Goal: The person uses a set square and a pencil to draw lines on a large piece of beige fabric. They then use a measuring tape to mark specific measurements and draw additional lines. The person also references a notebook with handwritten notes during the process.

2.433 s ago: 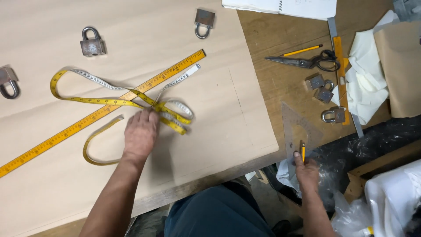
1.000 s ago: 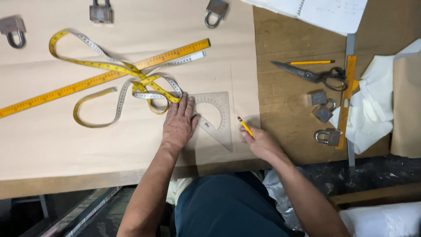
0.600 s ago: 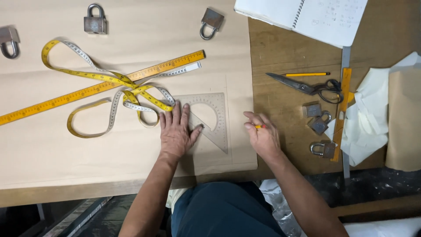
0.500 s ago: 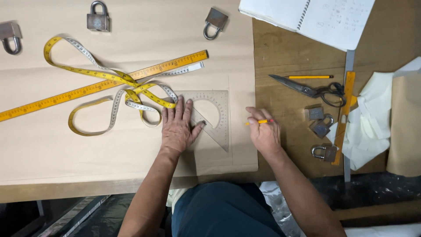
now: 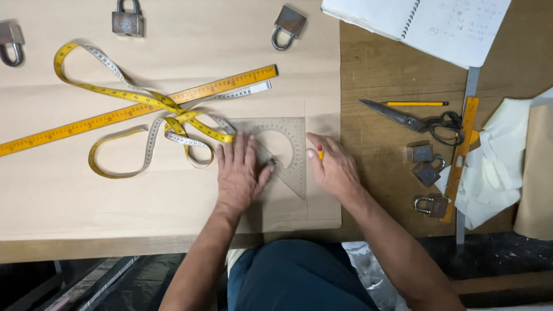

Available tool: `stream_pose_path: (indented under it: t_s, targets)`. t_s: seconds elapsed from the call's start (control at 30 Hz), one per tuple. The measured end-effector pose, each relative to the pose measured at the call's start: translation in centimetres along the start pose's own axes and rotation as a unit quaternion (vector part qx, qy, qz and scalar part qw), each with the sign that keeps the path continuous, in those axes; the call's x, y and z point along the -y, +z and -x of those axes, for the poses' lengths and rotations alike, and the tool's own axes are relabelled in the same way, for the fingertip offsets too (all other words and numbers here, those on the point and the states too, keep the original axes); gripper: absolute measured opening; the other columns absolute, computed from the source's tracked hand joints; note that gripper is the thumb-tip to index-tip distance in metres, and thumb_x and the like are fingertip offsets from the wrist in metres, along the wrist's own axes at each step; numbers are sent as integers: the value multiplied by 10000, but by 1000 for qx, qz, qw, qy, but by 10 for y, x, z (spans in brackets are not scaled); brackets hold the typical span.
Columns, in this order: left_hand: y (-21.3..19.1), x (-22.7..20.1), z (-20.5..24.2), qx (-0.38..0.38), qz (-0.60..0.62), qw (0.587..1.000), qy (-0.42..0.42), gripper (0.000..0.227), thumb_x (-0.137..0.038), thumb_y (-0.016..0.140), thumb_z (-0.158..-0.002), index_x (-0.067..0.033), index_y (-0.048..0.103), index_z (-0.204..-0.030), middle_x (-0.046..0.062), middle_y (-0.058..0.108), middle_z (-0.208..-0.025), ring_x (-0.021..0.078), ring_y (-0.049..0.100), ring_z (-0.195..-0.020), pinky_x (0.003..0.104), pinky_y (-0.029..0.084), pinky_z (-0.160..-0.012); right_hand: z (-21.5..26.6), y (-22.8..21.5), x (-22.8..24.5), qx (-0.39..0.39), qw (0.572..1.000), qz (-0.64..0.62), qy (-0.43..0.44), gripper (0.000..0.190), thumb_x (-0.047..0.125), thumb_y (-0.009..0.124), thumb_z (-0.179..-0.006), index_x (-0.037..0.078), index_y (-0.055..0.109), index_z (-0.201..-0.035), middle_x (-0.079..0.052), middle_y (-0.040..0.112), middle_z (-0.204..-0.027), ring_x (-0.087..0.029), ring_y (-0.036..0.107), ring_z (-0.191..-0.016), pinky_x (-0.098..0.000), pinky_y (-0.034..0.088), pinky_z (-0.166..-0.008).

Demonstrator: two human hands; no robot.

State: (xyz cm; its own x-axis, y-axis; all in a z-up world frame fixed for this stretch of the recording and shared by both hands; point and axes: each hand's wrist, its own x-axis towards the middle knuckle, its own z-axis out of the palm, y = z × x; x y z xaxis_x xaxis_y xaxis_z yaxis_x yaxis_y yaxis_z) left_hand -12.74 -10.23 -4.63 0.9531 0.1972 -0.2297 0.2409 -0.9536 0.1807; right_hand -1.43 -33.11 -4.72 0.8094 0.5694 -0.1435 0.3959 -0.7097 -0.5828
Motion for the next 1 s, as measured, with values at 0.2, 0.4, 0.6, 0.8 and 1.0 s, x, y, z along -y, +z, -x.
stream_pose_path:
  t_s: [0.2,0.4,0.6,0.8,1.0]
  targets:
    - [3,-50,37,-80,127,983,108,759,-431,716,-778,-31,559,-1403,158,616,-1366,367,491,-1394,560,300,-1214,-1,-4,85,96,976,-195,15,505,394,407,-1055,196,508,-1508,-225,593,-1411,-417,554,-1309,-518,448,-1085]
    - [15,-11,18,-155,140,978,28,351,-258,601,-872,-273,689,-1211,-24,676,-887,180,712,-842,306,587,-756,-9,1,40,100,988,11,-116,601,497,564,-1012,89,525,-1452,-233,550,-1412,-425,565,-1274,-556,441,-1058]
    - [13,47,-37,-204,-75,974,62,435,-242,600,-952,-196,680,-1377,136,687,-1352,349,638,-1262,494,481,-1067,-19,1,-8,132,963,164,-166,933,595,678,-886,92,332,-1593,-158,328,-1634,-348,329,-1467,-534,231,-1213]
    - [24,114,-6,-198,-67,977,28,503,-212,681,-886,-137,709,-1383,152,674,-1403,365,601,-1326,466,439,-1138,-20,12,-23,92,959,168,-209,987,614,711,-843,53,363,-1576,-173,351,-1637,-366,377,-1402,-541,282,-1167]
    - [-4,123,22,-232,-116,964,54,446,-212,656,-934,-135,734,-1367,190,676,-1371,411,605,-1310,494,422,-1155,-19,16,-28,94,963,152,-204,993,612,697,-842,58,353,-1590,-164,348,-1648,-361,363,-1407,-543,251,-1176]
